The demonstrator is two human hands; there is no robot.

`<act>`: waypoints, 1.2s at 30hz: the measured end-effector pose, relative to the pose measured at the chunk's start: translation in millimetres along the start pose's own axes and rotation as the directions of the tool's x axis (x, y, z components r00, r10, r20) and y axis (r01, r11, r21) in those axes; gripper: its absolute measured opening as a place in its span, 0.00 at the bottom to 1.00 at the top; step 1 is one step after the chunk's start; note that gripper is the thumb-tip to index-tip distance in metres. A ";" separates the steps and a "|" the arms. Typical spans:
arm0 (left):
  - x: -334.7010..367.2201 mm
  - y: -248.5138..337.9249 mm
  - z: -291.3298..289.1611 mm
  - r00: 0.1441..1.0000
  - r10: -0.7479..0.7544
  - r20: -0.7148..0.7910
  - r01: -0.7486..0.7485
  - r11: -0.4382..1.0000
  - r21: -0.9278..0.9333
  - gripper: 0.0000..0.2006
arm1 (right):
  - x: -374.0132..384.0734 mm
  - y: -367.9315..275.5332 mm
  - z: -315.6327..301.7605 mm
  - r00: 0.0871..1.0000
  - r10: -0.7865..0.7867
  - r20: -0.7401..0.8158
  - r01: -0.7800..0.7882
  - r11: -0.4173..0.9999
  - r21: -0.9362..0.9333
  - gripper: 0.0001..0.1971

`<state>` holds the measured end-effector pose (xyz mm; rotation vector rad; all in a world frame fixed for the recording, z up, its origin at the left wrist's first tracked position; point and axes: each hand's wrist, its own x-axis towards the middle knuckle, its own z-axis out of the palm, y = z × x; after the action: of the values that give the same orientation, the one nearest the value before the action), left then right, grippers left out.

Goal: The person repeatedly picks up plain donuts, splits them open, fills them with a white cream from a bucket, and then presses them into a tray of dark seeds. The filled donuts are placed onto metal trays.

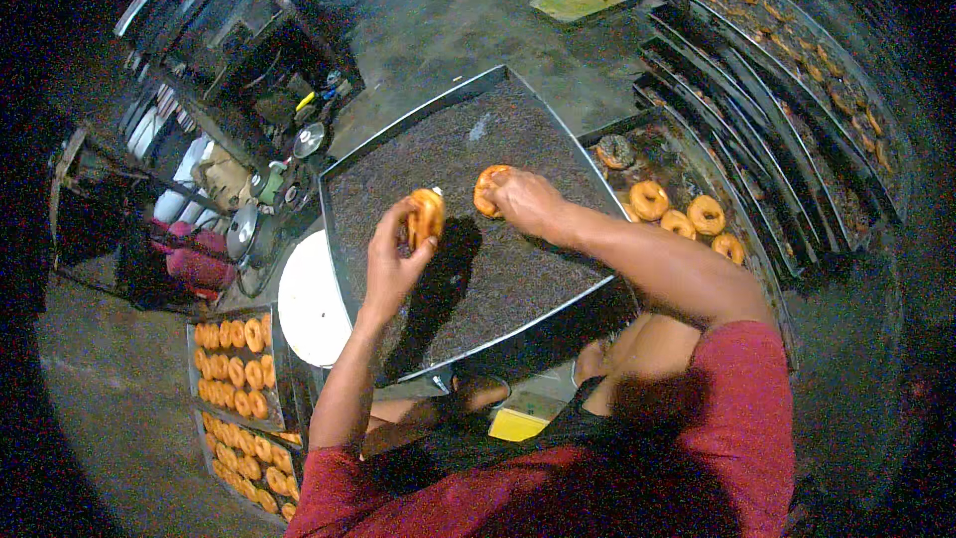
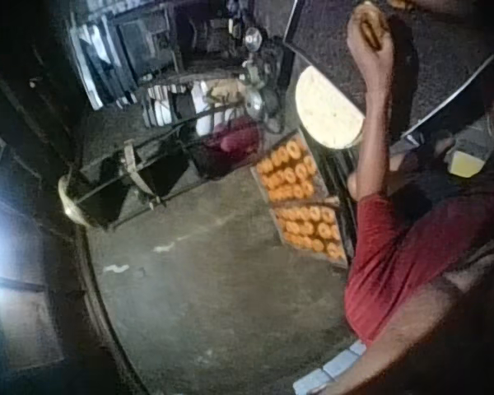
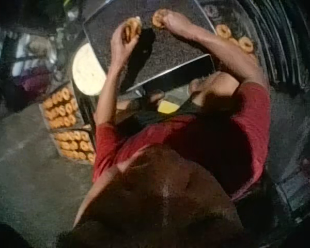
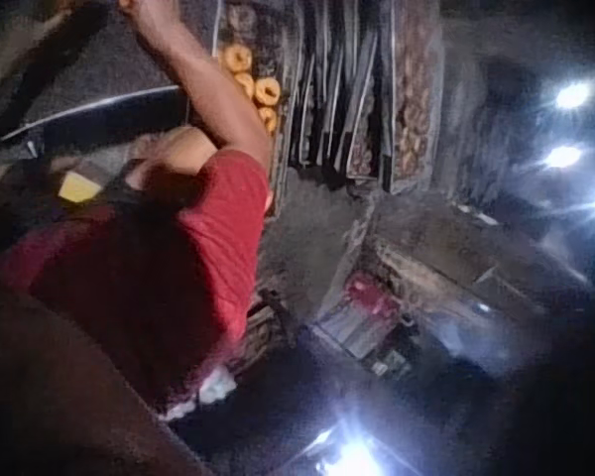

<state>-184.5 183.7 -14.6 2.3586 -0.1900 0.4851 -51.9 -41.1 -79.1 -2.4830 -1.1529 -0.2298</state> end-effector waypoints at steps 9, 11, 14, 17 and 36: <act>-30.6 -17.7 45.8 0.934 0.152 0.322 -0.280 0.872 0.401 0.19 | -22.9 101.4 -88.3 0.881 0.464 -0.091 -0.234 0.594 0.770 0.18; -32.3 -19.4 47.5 0.927 0.117 0.357 -0.258 0.889 0.377 0.20 | -49.1 151.1 -95.7 0.767 0.635 -0.094 -0.306 0.491 0.816 0.19; -30.7 -15.7 42.7 0.915 0.116 0.386 -0.240 0.926 0.290 0.19 | -90.2 226.3 -67.3 0.551 0.834 0.008 -0.336 0.214 0.917 0.19; -25.6 -8.5 34.1 0.905 0.153 0.397 -0.276 0.921 0.275 0.18 | -121.3 308.9 -15.2 0.346 0.920 0.185 -0.396 -0.036 0.918 0.18; -13.3 17.2 26.1 0.871 0.104 0.480 -0.355 0.809 0.469 0.18 | -84.3 263.1 -45.7 0.726 0.471 -0.501 -0.277 0.867 0.414 0.14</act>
<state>-193.7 153.4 -26.8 3.0118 -0.6368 0.1119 94.6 -272.6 -137.0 -2.0641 -0.3644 -0.6005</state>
